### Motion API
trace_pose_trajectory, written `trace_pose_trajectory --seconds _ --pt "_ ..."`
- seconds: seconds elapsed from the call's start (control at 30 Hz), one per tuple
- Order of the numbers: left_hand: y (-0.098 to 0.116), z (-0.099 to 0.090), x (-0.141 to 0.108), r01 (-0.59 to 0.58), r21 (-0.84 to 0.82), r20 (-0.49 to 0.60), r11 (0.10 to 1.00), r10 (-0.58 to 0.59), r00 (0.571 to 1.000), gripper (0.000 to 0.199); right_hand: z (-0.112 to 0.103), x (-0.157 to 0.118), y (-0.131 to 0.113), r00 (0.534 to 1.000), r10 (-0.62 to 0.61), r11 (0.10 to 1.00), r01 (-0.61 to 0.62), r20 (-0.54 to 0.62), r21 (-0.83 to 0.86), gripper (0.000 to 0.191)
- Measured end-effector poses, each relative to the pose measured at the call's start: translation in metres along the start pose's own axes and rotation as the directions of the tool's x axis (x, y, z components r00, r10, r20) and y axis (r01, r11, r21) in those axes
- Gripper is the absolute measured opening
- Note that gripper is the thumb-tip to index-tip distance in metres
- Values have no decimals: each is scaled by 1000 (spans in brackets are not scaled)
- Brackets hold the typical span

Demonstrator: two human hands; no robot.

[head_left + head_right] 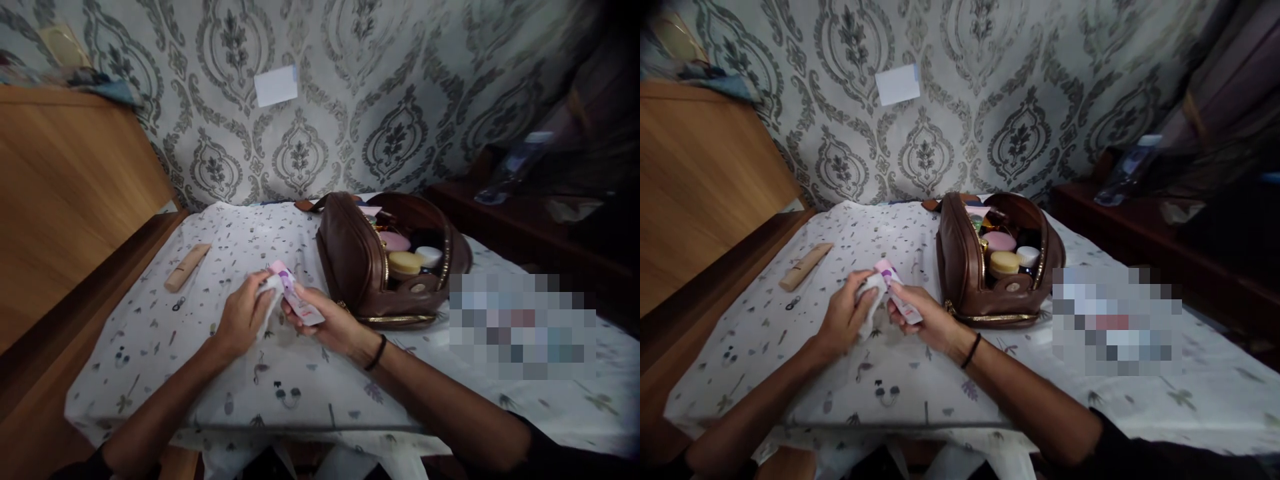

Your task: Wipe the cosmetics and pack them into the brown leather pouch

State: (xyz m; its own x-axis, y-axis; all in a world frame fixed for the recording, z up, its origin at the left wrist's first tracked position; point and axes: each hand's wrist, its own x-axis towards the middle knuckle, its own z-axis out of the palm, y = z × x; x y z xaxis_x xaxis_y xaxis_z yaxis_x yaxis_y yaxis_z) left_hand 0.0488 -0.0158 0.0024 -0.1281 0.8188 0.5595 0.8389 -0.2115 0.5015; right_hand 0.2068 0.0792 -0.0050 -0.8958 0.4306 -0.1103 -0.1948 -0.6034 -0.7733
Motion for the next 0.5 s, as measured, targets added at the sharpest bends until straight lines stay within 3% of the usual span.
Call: trace_pose_trajectory --seconds 0.1,0.17,0.37,0.5 --pt "2 -5 11 136 -124 -82 983 -147 986 23 -1 -1 1 998 29 999 -27 60 -38 46" --pt "4 -8 17 172 -209 -74 963 -191 979 27 -2 -1 2 992 50 998 -44 113 -53 47" --pt "4 -12 23 235 -414 146 880 -191 971 44 -9 -1 5 944 168 983 -138 285 -122 54" --pt "1 -10 21 436 -571 320 696 -300 899 43 -10 -1 8 917 204 972 -148 343 -183 56"
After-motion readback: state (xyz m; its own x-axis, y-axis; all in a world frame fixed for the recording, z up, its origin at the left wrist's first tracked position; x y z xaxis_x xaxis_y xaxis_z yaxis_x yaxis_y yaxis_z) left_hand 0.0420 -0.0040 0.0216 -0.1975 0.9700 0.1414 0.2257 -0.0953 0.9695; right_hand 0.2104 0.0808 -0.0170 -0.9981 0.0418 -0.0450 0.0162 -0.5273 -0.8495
